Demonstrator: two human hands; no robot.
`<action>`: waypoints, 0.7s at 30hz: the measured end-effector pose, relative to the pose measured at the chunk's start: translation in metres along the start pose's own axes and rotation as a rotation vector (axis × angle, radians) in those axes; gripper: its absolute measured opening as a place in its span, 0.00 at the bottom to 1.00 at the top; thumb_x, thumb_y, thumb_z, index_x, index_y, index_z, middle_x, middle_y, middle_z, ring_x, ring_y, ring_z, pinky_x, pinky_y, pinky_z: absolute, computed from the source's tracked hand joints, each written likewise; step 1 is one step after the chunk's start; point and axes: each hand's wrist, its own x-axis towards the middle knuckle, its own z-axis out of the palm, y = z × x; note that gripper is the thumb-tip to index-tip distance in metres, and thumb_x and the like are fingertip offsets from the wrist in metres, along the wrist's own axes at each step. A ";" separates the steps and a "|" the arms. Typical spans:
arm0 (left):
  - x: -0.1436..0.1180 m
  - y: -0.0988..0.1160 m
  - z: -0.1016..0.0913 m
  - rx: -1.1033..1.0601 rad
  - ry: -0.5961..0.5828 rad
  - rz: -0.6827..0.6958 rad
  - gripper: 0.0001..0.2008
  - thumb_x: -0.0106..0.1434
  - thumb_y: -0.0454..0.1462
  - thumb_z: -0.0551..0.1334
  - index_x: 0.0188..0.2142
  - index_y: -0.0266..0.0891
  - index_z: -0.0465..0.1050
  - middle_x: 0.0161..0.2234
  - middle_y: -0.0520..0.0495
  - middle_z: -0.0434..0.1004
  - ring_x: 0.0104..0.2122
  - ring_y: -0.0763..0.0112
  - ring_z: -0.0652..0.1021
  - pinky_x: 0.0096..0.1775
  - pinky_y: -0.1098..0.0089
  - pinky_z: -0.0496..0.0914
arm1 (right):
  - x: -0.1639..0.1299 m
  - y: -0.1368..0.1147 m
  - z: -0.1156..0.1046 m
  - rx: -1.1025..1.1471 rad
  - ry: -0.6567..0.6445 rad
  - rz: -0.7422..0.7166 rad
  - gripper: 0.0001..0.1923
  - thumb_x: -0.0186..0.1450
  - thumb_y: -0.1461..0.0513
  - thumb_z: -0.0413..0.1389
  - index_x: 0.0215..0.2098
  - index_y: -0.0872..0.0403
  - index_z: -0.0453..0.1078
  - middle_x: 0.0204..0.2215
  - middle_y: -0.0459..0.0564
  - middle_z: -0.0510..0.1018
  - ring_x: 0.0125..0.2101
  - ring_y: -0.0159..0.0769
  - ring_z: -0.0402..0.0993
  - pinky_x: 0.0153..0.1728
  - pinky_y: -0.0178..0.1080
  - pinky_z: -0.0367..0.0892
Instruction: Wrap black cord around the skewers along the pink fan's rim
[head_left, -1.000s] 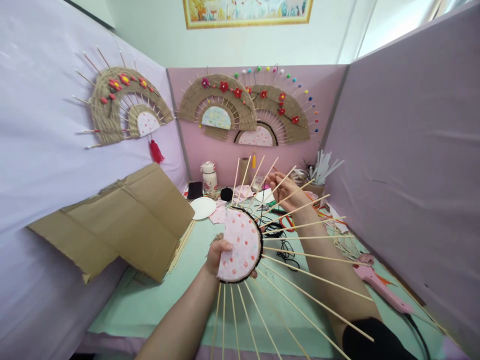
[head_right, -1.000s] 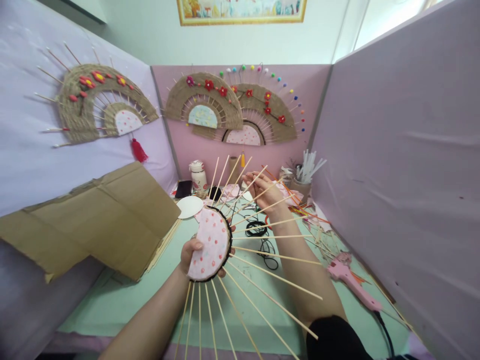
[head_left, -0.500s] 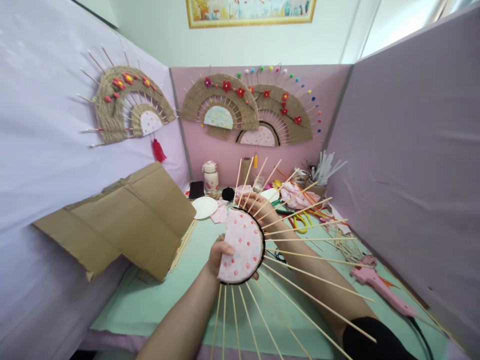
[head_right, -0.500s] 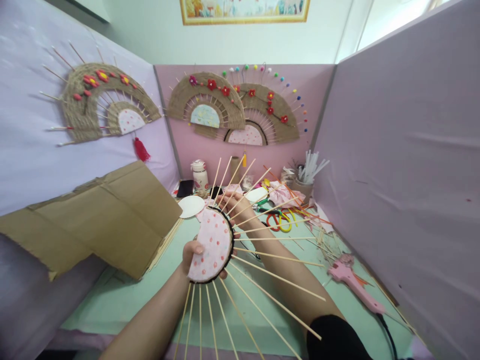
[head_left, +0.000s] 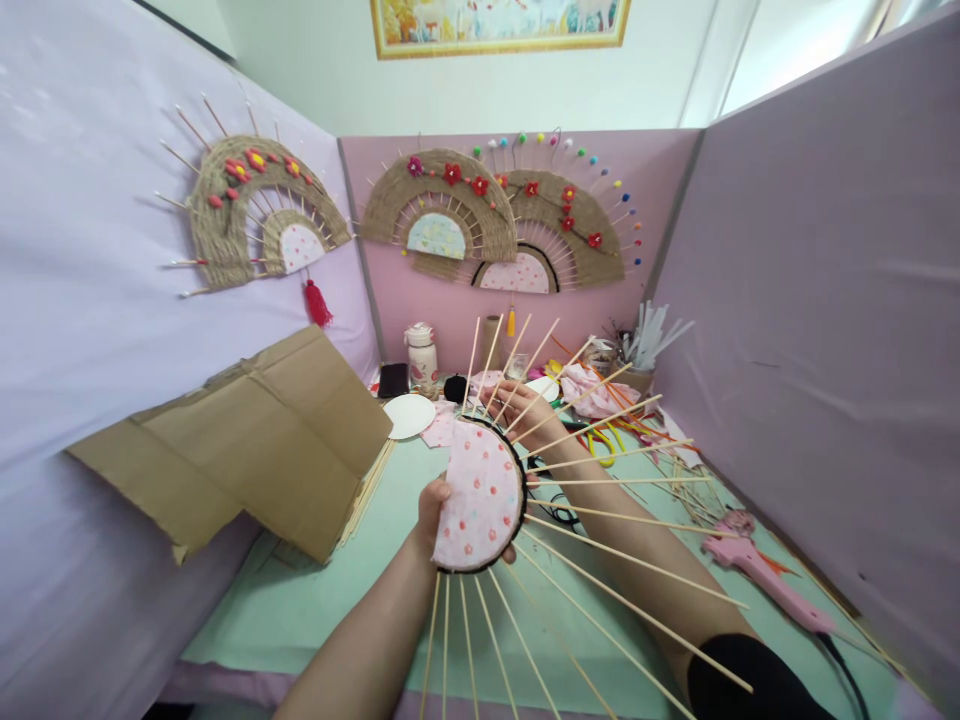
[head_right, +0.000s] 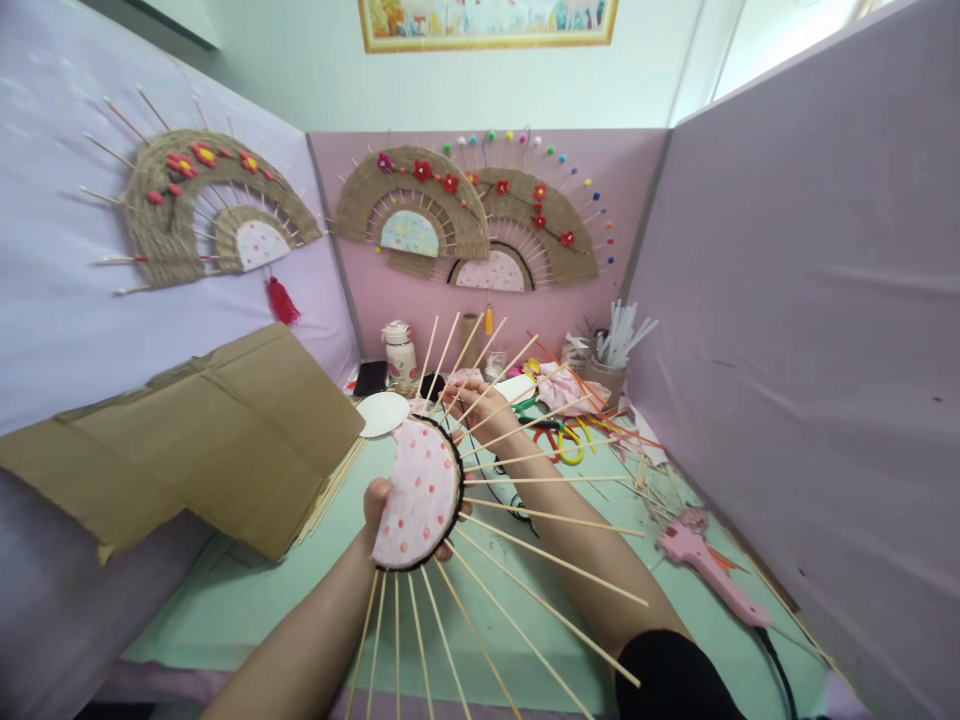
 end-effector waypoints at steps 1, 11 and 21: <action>0.000 0.000 0.000 -0.012 -0.028 -0.020 0.38 0.39 0.42 0.58 0.54 0.35 0.62 0.50 0.29 0.68 0.44 0.40 0.71 0.27 0.59 0.68 | -0.001 -0.001 0.001 -0.014 -0.012 0.008 0.10 0.50 0.67 0.63 0.29 0.54 0.68 0.28 0.46 0.80 0.34 0.32 0.77 0.36 0.31 0.72; -0.003 0.000 -0.001 -0.040 -0.030 -0.062 0.40 0.39 0.39 0.57 0.57 0.41 0.57 0.52 0.33 0.66 0.47 0.41 0.69 0.32 0.54 0.67 | -0.005 -0.025 0.001 -0.007 0.036 0.027 0.11 0.50 0.71 0.61 0.30 0.53 0.69 0.25 0.43 0.79 0.25 0.27 0.74 0.23 0.26 0.70; -0.001 0.001 0.005 -0.082 -0.056 -0.074 0.41 0.41 0.37 0.55 0.59 0.42 0.54 0.52 0.33 0.66 0.46 0.42 0.69 0.30 0.57 0.68 | -0.026 -0.095 -0.008 0.100 -0.050 -0.100 0.08 0.54 0.70 0.55 0.31 0.53 0.69 0.21 0.40 0.73 0.13 0.17 0.58 0.11 0.18 0.52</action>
